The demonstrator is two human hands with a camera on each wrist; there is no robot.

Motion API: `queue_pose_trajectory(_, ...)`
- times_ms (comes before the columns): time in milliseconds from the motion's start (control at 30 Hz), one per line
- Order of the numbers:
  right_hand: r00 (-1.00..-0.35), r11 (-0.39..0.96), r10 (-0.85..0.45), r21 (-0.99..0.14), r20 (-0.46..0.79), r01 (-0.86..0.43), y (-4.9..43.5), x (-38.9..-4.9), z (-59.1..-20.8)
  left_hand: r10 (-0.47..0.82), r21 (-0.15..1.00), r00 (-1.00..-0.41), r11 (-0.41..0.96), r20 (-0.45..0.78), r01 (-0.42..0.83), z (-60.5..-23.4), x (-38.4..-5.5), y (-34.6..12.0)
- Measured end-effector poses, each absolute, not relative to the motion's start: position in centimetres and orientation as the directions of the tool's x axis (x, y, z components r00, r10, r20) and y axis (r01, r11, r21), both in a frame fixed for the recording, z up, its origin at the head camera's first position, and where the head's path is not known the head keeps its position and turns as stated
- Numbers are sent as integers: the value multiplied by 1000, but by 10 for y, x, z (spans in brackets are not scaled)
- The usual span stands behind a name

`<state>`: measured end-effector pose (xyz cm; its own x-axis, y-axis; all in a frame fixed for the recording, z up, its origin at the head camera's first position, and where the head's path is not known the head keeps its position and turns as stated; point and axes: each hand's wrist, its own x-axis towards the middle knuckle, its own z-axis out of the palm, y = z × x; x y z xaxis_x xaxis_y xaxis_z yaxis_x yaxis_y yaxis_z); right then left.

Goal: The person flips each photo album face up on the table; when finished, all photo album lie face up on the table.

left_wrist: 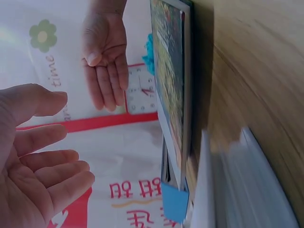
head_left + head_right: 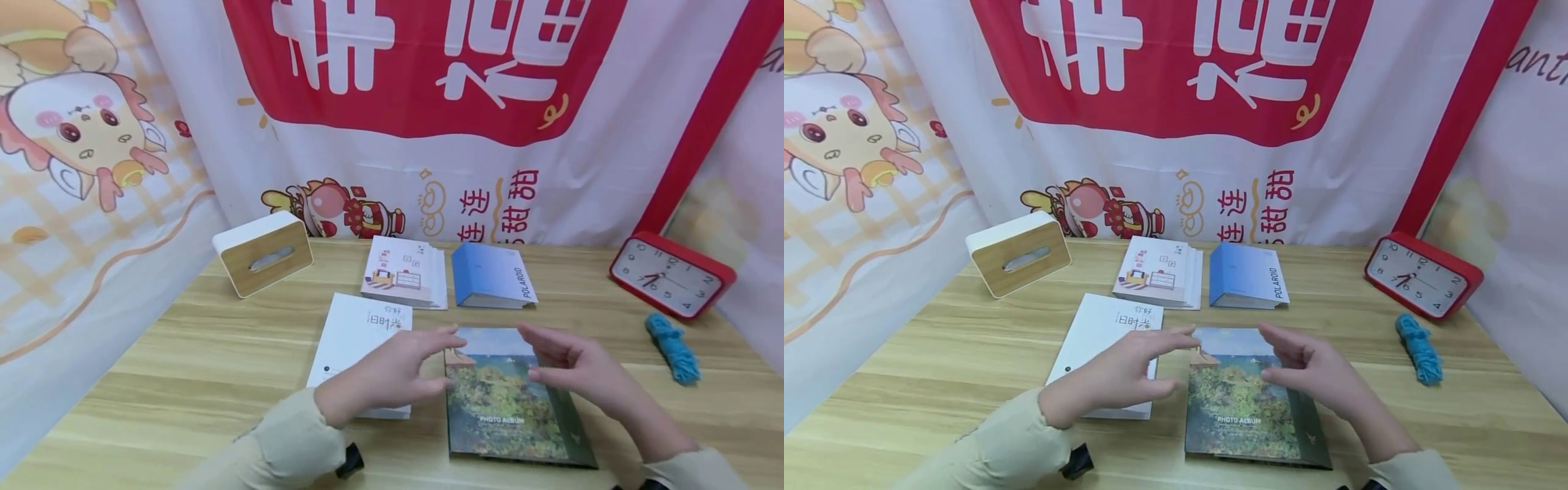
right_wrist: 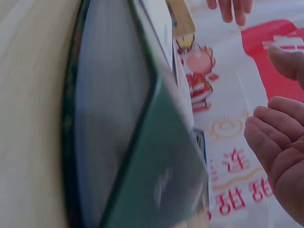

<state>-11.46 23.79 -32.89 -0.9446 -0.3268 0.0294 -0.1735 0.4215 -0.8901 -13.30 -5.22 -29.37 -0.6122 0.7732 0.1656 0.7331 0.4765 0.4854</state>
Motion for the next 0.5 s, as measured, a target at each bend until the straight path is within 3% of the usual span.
queue_pose_trajectory(267, -948, 426, -316, -899, -46, -99, 276, -104, -337, 842, 451, -536, 455, 65, 768, -295, -135, -16)
queue_pose_trajectory(500, -898, 375, -434, -920, -70, -110, 302, -101, -350, 869, 451, -495, 448, -16, 772, -296, -134, 12)
